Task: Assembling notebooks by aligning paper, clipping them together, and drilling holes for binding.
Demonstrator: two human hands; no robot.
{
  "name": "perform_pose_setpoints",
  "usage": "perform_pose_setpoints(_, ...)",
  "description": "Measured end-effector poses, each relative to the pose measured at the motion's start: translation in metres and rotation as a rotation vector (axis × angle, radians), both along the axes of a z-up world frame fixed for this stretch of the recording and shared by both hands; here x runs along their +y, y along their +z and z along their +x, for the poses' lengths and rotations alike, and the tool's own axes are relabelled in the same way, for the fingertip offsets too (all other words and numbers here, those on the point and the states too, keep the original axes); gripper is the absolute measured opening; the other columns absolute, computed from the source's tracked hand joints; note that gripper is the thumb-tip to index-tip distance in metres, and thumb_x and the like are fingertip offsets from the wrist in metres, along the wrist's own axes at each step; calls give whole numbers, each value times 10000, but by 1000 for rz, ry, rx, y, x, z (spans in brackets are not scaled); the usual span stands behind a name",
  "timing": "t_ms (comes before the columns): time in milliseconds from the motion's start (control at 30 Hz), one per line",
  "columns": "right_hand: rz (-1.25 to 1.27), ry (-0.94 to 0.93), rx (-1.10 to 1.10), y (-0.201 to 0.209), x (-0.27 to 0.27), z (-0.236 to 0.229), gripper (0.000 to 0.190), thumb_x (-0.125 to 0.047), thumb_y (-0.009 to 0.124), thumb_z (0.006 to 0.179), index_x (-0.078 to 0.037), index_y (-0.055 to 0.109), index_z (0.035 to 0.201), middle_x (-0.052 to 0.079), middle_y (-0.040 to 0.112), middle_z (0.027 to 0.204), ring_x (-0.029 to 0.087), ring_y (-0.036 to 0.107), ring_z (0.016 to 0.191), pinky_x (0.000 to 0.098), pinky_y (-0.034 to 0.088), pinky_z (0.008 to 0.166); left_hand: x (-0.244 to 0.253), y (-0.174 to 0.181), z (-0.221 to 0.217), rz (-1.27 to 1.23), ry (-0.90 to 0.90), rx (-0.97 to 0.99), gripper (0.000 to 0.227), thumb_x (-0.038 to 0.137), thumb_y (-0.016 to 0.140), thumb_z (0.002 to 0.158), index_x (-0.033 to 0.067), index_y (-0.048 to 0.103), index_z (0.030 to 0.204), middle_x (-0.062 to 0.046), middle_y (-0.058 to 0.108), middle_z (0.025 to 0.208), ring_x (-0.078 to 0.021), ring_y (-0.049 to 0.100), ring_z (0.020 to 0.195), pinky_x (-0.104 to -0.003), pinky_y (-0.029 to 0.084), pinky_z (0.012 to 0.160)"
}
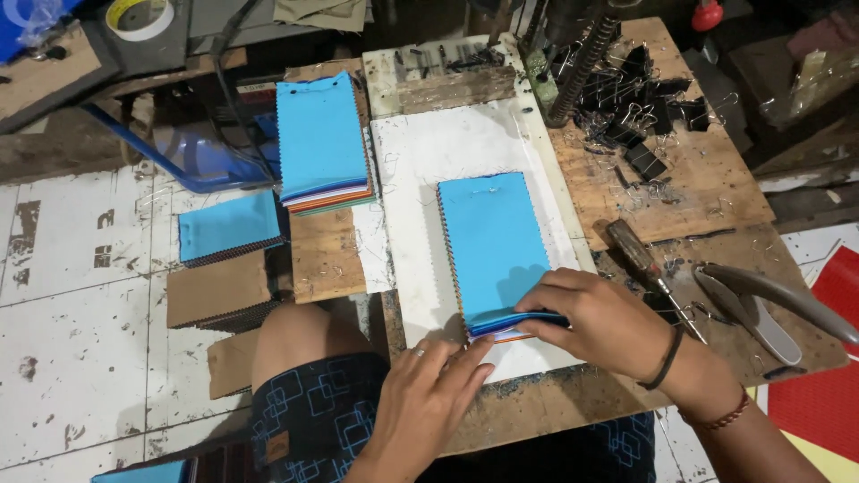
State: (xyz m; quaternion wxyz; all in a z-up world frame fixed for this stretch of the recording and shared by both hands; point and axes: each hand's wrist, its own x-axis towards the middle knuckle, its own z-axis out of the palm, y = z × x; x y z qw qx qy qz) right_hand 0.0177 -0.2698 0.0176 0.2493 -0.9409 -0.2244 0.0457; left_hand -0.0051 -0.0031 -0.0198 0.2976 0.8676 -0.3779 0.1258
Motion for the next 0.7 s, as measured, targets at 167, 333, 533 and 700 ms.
perform_pose_setpoints(167, -100, 88, -65, 11, 5, -1, 318, -361, 740, 910, -135, 732, 1133, 34, 715, 1001, 232, 716, 830, 396, 608, 732, -2, 3, 1, 24, 2, 5, 346, 250, 747, 990, 104, 679, 1296, -51, 533, 943, -219, 586, 833, -382, 517, 637)
perform_pose_setpoints(333, -179, 90, -95, 12, 10, 1, 359, -465, 717, 924, -158, 720, 1109, 23, 708, 978, 248, 710, 810, 416, 595, 707, -4, 3, 3, 34, 11, 19, 347, 273, 713, 1013, 122, 663, 1321, -50, 528, 923, -224, 588, 821, -377, 498, 609)
perform_pose_setpoints(533, -299, 151, -174, 15, 18, 7, 188, -317, 669, 946, -142, 662, 1016, 29, 700, 930, 246, 669, 778, 413, 555, 708, -5, -4, 4, 53, -8, 103, 278, 268, 676, 1028, 114, 681, 1259, -61, 496, 914, -241, 577, 810, -393, 493, 588)
perform_pose_setpoints(700, -504, 121, -137, 56, 29, 46, 221, -269, 519, 1024, -184, 702, 1114, 20, 780, 922, 183, 739, 775, 370, 631, 751, -4, -7, 3, 63, 12, 17, 413, 269, 729, 994, 159, 629, 1379, -60, 559, 942, -275, 644, 933, -405, 550, 677)
